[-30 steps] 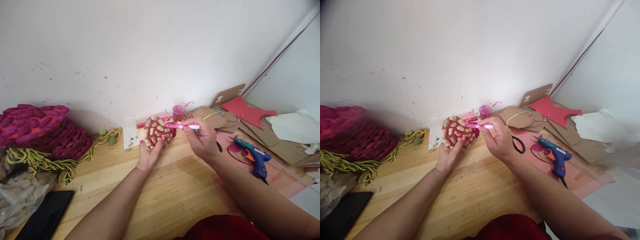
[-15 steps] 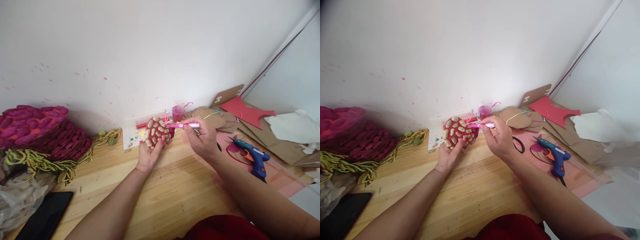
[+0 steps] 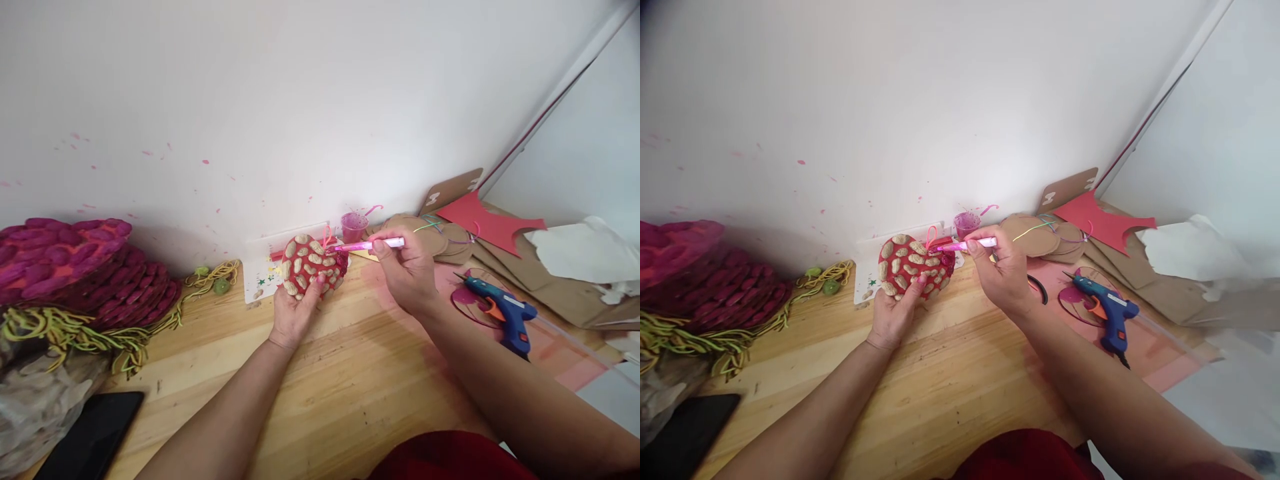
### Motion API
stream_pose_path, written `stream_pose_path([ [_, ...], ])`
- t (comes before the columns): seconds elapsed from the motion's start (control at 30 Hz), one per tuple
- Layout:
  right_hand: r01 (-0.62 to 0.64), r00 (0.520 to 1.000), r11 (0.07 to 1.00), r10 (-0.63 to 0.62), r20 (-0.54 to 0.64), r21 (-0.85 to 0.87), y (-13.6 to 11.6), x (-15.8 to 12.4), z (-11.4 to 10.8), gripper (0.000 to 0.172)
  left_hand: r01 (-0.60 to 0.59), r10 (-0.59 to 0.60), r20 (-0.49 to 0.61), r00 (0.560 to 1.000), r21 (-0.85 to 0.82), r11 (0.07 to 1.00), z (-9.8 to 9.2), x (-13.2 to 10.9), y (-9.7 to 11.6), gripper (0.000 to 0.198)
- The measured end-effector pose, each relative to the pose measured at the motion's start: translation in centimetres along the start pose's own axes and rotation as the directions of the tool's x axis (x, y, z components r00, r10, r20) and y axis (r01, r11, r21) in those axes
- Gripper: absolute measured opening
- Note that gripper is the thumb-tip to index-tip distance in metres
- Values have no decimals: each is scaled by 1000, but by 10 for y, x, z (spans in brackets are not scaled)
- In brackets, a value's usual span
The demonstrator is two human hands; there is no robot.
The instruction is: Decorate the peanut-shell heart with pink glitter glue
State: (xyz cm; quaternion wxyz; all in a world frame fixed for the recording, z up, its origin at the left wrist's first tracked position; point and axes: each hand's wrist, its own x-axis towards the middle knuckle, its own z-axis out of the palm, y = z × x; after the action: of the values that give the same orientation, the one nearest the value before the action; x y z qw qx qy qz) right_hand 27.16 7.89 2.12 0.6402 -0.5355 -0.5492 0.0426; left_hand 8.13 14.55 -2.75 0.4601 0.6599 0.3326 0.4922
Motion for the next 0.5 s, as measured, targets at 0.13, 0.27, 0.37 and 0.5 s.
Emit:
stream_pose_path([
  [0.13,-12,1000,1000,12,23,25,2,-1,1,12,9,-9,-13,1000,-34,999,0,0,-1,34],
  [0.27,-48,998,999,48,-27,8,5,1,1,11,48,-51,-31,998,-99,994,1,0,-3,38],
  [0.37,-44,999,998,46,-26,44,4,3,0,10,68,-75,-33,997,-179,981,2,0,-4,37],
  [0.5,-87,996,988,91,-22,128,2,4,0,13,98,-100,12,995,-348,933,4,0,-3,39],
])
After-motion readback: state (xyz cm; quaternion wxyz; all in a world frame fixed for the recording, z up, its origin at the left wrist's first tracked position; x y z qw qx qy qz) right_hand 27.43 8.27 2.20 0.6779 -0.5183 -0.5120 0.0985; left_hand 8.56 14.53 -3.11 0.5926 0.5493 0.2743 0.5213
